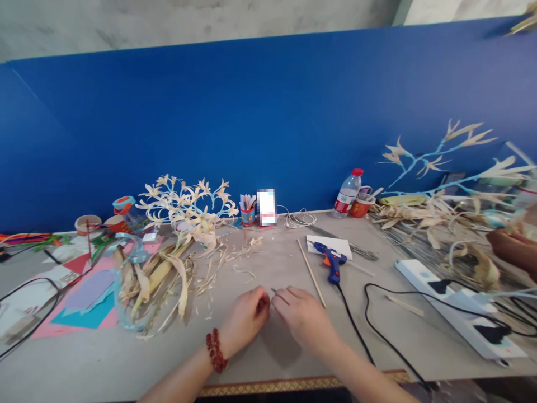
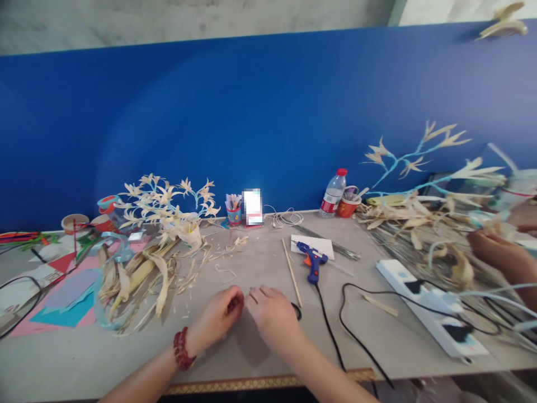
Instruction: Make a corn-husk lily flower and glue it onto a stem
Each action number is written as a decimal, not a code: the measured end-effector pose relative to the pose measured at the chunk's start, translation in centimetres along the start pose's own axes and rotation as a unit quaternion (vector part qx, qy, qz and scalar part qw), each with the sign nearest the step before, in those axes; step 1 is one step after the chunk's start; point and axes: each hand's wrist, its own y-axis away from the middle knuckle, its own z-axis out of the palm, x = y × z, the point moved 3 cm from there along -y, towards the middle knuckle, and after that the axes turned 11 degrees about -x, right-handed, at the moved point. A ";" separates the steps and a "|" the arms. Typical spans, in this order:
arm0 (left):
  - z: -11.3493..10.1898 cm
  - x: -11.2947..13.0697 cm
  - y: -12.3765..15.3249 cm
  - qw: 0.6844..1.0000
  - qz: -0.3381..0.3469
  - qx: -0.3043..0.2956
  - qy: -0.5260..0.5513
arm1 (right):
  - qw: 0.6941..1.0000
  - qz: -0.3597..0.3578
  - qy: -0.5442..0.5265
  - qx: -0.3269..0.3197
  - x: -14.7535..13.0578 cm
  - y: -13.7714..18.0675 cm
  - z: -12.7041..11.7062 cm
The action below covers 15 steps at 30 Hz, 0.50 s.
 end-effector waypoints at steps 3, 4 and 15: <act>-2.0 -0.9 -0.3 0.999 0.016 -0.036 0.037 | 1.000 0.013 0.015 -0.007 -0.4 -1.3 0.5; -2.9 -1.2 -0.5 0.999 0.024 -0.039 0.013 | 1.000 0.024 0.016 -0.013 -0.2 -1.6 0.5; -4.3 -3.6 -4.9 0.977 -0.009 0.018 -0.214 | 0.977 0.079 -0.168 0.102 2.0 -4.5 -1.0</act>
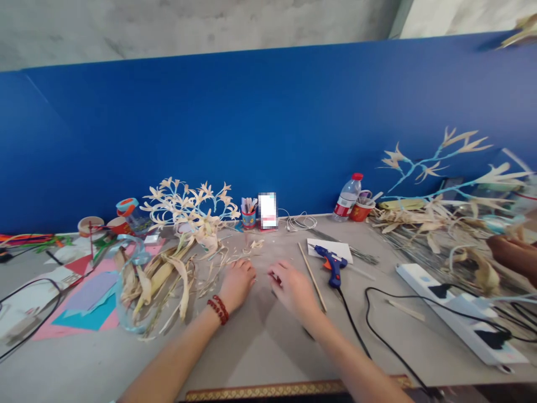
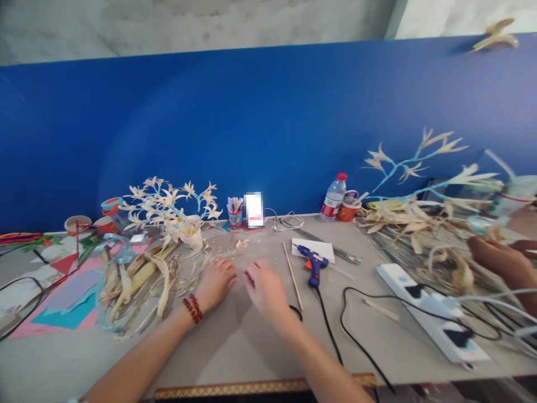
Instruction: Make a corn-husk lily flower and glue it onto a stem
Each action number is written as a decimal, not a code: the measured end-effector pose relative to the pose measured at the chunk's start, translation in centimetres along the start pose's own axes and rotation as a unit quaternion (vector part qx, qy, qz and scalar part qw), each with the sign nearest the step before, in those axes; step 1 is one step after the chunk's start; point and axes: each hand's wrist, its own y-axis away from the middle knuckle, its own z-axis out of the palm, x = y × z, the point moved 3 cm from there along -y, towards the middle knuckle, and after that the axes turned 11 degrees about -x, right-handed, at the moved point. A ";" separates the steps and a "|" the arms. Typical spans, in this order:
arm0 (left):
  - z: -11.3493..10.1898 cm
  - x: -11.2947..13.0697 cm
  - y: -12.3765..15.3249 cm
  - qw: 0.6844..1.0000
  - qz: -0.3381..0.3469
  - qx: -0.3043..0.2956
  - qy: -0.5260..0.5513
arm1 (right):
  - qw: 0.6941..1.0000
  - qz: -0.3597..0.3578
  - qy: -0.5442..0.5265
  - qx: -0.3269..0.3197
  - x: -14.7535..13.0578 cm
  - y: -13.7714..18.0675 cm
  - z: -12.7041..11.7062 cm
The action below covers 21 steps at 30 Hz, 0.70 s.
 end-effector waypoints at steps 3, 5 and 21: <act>0.3 -0.2 -0.2 0.999 -0.003 0.013 0.041 | 0.994 0.004 -0.104 0.015 0.9 -0.6 1.3; 0.1 -0.3 -0.1 0.997 -0.010 0.024 0.071 | 0.982 0.018 -0.189 0.024 1.7 -0.8 2.3; 0.1 1.0 2.0 0.826 -0.022 0.153 0.542 | 0.929 0.017 -0.370 -0.001 0.8 0.2 3.0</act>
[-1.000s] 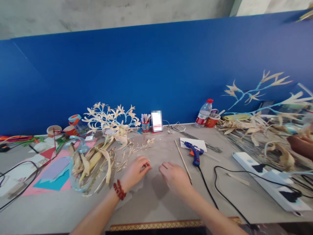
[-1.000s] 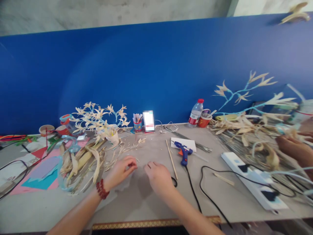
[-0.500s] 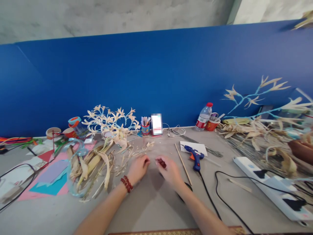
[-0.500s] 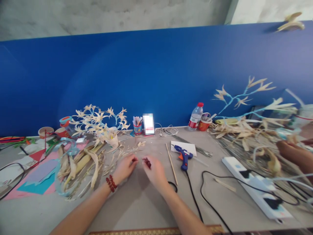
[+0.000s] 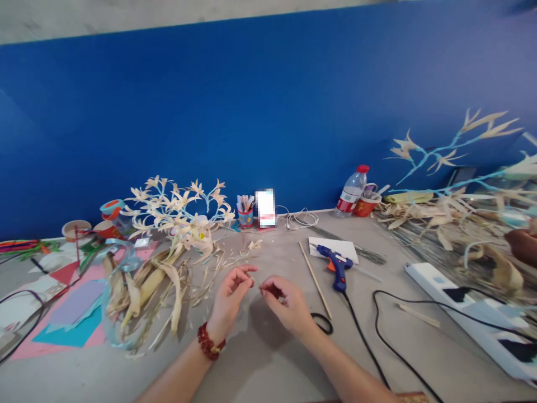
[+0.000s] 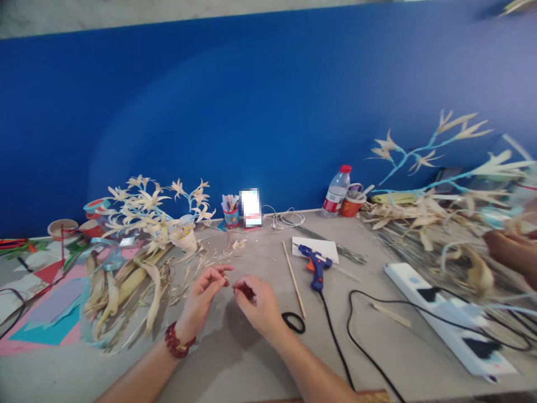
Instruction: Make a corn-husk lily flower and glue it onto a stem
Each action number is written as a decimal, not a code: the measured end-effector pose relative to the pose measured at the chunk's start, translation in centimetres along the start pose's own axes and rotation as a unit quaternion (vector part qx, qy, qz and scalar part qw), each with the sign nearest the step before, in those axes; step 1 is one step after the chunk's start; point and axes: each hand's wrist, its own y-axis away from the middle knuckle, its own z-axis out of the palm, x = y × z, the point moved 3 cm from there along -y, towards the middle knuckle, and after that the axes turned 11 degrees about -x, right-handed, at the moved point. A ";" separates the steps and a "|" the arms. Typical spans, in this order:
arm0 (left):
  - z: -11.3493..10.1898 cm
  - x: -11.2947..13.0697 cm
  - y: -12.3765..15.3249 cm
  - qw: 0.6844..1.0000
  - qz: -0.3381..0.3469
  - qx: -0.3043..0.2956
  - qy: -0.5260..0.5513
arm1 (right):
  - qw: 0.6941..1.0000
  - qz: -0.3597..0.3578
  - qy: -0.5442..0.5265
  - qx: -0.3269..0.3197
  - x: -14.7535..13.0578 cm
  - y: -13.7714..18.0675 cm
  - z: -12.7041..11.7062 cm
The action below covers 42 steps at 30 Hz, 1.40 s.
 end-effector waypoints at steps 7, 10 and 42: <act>-0.1 -0.8 0.3 0.997 -0.008 -0.001 0.074 | 0.999 0.012 -0.033 -0.020 0.5 0.1 0.8; 0.1 -1.0 0.4 0.995 -0.015 0.001 0.097 | 0.998 0.018 -0.051 -0.021 0.6 0.1 0.8; 1.3 -1.1 0.7 0.969 -0.010 -0.003 0.246 | 0.996 0.026 -0.078 -0.038 0.6 0.2 0.8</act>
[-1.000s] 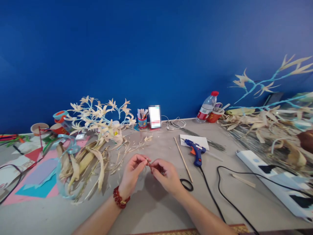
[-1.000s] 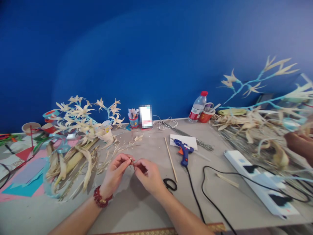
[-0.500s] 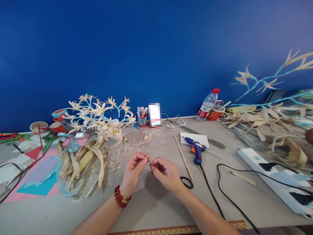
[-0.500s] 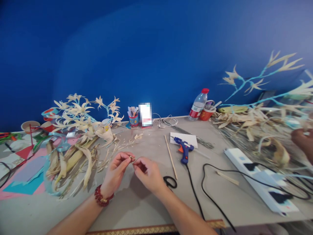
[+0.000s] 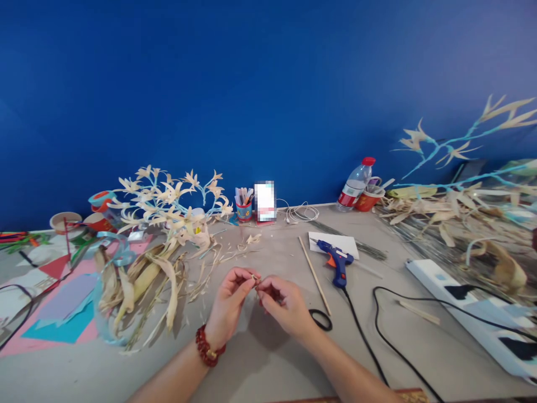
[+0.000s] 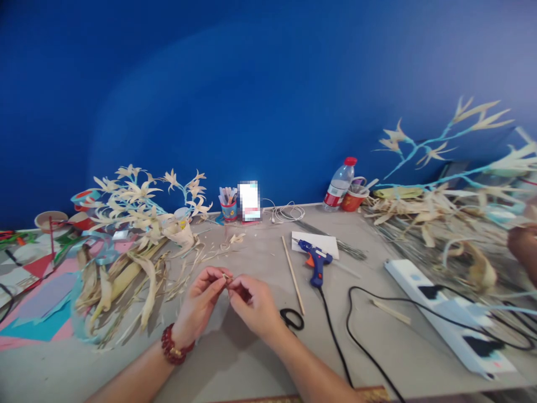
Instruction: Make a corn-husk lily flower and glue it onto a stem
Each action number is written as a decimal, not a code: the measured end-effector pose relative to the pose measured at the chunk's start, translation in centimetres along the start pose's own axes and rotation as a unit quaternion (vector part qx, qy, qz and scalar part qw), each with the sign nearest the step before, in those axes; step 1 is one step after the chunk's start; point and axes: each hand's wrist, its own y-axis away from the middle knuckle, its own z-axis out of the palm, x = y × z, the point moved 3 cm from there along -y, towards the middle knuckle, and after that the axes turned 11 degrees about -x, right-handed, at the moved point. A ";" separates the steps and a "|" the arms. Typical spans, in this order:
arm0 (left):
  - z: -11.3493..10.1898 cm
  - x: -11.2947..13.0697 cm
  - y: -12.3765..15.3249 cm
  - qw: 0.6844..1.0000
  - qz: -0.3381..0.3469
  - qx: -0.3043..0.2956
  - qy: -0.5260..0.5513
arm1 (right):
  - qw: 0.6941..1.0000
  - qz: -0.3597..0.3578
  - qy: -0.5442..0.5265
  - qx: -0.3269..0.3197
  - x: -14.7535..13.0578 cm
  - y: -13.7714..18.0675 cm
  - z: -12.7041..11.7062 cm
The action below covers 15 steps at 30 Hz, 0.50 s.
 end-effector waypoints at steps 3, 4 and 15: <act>0.0 0.0 0.0 1.000 -0.005 0.003 0.010 | 1.000 0.003 0.006 0.000 0.0 0.0 0.0; 0.0 -0.1 0.0 1.000 -0.010 0.005 0.013 | 1.000 0.003 0.007 0.000 0.0 0.0 -0.1; -0.2 -0.3 -0.1 1.000 -0.009 0.016 0.012 | 1.000 0.008 0.018 0.009 0.0 0.0 -0.2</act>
